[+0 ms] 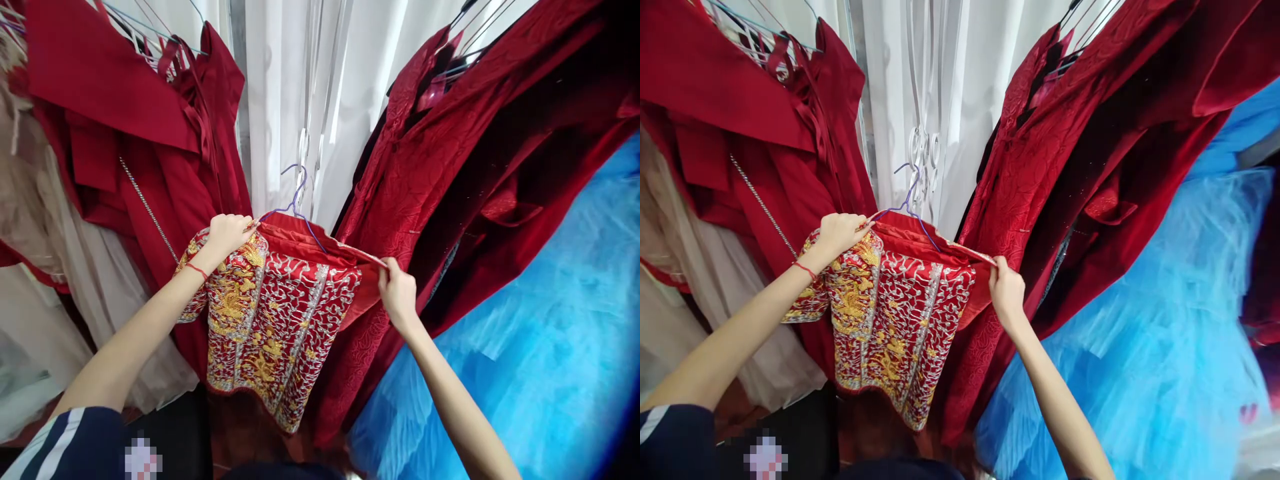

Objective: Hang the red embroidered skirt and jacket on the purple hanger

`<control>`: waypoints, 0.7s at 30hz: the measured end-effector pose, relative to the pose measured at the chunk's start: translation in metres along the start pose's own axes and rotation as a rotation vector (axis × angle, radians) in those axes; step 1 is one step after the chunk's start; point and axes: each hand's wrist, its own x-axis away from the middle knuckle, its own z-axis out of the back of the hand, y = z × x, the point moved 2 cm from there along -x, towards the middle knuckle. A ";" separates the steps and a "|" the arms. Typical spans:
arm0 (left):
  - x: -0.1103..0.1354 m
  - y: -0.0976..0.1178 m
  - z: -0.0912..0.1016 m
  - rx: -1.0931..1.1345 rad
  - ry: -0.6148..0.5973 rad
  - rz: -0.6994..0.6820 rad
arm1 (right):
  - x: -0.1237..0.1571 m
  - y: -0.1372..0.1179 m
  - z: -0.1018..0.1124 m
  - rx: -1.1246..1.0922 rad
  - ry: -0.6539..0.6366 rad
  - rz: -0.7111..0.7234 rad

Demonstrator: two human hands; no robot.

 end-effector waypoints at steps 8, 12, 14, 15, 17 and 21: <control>0.013 0.023 -0.002 0.077 -0.003 0.067 | 0.008 -0.063 -0.001 0.384 0.092 0.013; 0.015 0.038 -0.008 0.093 -0.014 0.079 | 0.043 -0.088 -0.057 0.367 -0.293 0.470; 0.014 0.043 -0.009 0.083 -0.025 0.076 | 0.052 -0.089 -0.075 0.353 -0.361 0.545; 0.013 0.044 -0.010 0.081 -0.030 0.080 | 0.054 -0.090 -0.080 0.329 -0.363 0.559; 0.013 0.044 -0.008 0.088 -0.030 0.089 | 0.053 -0.092 -0.084 0.250 -0.327 0.544; 0.015 0.038 0.000 0.086 -0.009 0.101 | 0.046 -0.094 -0.085 0.044 -0.179 0.312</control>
